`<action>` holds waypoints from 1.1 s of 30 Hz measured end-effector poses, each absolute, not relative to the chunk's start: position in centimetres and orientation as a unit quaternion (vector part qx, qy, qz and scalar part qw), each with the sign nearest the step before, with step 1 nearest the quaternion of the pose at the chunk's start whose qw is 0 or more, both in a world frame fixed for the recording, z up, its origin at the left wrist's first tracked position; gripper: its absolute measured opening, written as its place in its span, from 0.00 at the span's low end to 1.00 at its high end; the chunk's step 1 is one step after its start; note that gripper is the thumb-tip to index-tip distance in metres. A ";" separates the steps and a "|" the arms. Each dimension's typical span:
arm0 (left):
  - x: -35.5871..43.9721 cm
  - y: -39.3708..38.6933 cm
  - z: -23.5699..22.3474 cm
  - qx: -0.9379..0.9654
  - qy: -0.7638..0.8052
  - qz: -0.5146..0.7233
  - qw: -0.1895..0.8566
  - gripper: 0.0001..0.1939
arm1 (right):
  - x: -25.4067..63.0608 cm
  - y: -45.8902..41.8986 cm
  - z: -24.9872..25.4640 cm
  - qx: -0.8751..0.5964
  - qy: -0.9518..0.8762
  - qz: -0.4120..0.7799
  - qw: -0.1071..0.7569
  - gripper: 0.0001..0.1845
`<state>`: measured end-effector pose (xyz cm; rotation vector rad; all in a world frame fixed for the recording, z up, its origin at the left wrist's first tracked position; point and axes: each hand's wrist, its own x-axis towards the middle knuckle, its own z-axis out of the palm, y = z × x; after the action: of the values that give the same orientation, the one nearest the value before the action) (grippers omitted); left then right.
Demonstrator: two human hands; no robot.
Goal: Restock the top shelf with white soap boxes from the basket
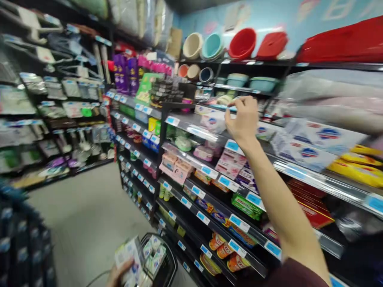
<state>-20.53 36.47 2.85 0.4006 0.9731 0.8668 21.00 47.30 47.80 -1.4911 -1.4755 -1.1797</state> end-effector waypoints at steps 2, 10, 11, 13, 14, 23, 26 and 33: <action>-20.5 35.4 3.4 0.162 0.415 0.438 0.781 0.43 | 15.6 44.7 45.2 -0.500 -0.657 -0.446 0.346 0.08; -16.0 36.4 14.3 0.128 0.312 0.520 0.785 0.45 | -0.5 35.0 30.2 -0.402 -0.914 -0.011 0.046 0.47; -15.6 36.1 15.3 0.132 0.303 0.530 0.781 0.44 | -0.8 35.2 29.0 -0.422 -0.905 0.033 0.048 0.53; -15.1 35.6 16.7 0.143 0.292 0.545 0.773 0.44 | -0.5 36.0 27.8 -0.450 -0.881 0.115 0.092 0.54; -15.0 35.5 17.2 0.148 0.289 0.552 0.768 0.43 | 0.0 36.6 27.7 -0.459 -0.863 0.165 0.130 0.49; -15.4 35.2 18.4 0.157 0.294 0.560 0.759 0.51 | 3.3 39.2 28.6 -0.470 -0.528 0.627 0.327 0.27; -15.4 35.3 18.4 0.158 0.284 0.550 0.770 0.49 | 3.4 38.7 28.7 -0.484 -0.577 0.582 0.306 0.27; -15.3 35.2 18.4 0.189 0.284 0.546 0.765 0.43 | 3.4 38.9 29.7 -0.503 -0.599 0.500 0.373 0.29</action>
<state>-15.31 35.16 18.38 0.4110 0.6176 1.1861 3.42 38.87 29.67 -1.2876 -1.5334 1.2806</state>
